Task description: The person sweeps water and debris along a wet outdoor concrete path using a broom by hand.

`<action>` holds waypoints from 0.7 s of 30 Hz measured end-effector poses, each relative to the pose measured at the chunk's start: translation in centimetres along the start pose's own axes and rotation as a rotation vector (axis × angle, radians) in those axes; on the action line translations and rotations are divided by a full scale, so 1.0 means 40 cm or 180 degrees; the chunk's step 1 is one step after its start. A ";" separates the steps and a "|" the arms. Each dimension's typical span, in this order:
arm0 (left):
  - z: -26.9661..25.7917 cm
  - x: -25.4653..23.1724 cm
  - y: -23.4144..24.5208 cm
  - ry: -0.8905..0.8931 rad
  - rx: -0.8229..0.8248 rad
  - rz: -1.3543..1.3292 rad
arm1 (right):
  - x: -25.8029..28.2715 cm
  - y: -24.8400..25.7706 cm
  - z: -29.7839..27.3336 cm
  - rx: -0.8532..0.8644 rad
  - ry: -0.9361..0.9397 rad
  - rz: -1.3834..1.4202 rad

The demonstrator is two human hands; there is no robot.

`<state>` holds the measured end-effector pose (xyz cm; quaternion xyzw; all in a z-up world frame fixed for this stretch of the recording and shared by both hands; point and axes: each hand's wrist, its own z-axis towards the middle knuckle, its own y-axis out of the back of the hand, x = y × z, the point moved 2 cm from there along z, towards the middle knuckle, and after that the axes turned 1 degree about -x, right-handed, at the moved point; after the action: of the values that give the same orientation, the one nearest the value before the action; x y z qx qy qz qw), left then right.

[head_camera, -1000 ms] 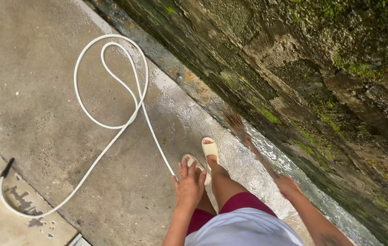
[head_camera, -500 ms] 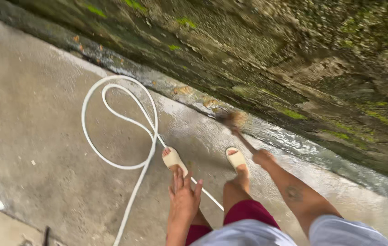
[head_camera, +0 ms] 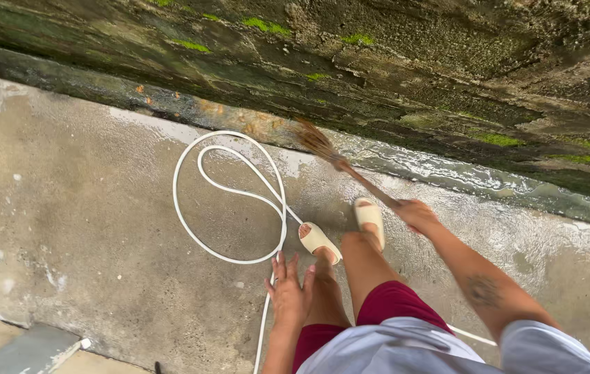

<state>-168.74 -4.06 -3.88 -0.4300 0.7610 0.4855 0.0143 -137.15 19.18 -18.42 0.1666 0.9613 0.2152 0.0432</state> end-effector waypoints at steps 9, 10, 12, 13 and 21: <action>0.172 -0.048 0.127 -0.0224 0.0236 0.0118 | -0.328 0.117 -0.083 -0.0547 -0.1404 0.0033; 0.201 -0.047 0.140 -0.0175 0.0250 0.0196 | -0.317 0.126 -0.072 -0.0699 -0.1486 0.0168; 0.270 -0.042 0.181 -0.0276 0.0121 0.0282 | -0.215 0.105 -0.010 -0.0963 -0.0898 -0.0133; 0.278 -0.039 0.193 -0.0292 0.0084 0.0306 | -0.148 0.082 0.020 -0.1242 -0.0020 0.0048; 0.407 -0.025 0.318 -0.0366 -0.0013 0.0340 | 0.671 -0.209 0.213 -0.0769 0.0677 -0.0284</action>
<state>-183.04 10.81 -2.79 -0.3602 0.7798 0.5111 0.0313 -163.60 24.56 -30.01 0.0936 0.9340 0.3435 -0.0296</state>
